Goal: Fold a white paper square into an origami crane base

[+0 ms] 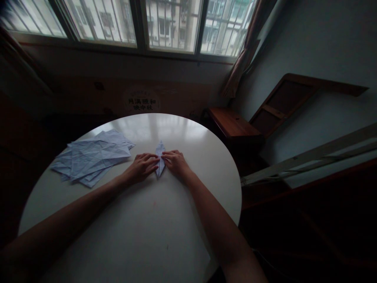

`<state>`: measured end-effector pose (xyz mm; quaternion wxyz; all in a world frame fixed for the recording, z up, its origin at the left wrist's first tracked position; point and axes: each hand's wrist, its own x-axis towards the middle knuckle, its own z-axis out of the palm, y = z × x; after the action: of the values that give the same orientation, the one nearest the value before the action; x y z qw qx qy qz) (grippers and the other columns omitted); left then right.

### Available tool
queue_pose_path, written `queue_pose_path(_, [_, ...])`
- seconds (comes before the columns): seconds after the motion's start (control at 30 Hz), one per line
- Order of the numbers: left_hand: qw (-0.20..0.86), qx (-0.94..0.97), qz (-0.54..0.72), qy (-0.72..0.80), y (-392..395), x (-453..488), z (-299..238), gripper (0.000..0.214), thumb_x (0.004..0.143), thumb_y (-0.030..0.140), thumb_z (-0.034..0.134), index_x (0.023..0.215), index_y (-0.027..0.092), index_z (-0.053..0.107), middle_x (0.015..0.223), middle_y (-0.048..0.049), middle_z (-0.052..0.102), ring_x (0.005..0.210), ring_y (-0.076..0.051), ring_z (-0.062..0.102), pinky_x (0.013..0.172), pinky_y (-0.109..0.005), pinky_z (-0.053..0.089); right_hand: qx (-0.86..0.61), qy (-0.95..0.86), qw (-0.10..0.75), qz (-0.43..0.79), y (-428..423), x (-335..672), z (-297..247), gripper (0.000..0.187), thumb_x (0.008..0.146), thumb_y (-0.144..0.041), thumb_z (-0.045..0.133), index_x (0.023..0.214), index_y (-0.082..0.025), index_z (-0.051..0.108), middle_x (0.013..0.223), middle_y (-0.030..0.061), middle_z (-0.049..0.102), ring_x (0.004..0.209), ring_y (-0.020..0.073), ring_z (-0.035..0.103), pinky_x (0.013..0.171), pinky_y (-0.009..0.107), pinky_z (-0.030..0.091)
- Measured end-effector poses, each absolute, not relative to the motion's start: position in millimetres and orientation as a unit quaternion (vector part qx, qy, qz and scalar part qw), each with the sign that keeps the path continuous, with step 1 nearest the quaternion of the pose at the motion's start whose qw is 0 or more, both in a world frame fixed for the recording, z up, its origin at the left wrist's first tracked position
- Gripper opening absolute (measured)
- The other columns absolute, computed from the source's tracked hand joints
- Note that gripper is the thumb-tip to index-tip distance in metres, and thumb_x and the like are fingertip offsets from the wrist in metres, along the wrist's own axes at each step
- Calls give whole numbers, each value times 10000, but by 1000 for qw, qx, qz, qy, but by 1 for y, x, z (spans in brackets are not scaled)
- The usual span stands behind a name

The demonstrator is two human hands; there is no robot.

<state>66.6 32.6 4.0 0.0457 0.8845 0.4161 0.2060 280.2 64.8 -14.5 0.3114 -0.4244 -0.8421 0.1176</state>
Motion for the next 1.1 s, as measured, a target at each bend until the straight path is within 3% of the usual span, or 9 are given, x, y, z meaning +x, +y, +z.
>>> queue_pose_path(0.93, [44,884,199,420,35,64,-1,351,946,368,464,1252,251,588,1355,-82,558,1243,-239,508,1034,-427,350,-434,-841,300,118,63,279,-12,260,868,-202,616,1085,-301,722,1193,19,682,1077,228,558,967,426,408])
queue_pose_path(1.1, [48,883,201,422,35,64,-2,347,937,267,445,1255,256,585,1352,-76,561,1233,-228,514,1039,-420,348,-435,-841,299,118,62,280,-12,259,875,-206,606,1093,-290,719,1193,25,682,1079,225,558,964,416,409])
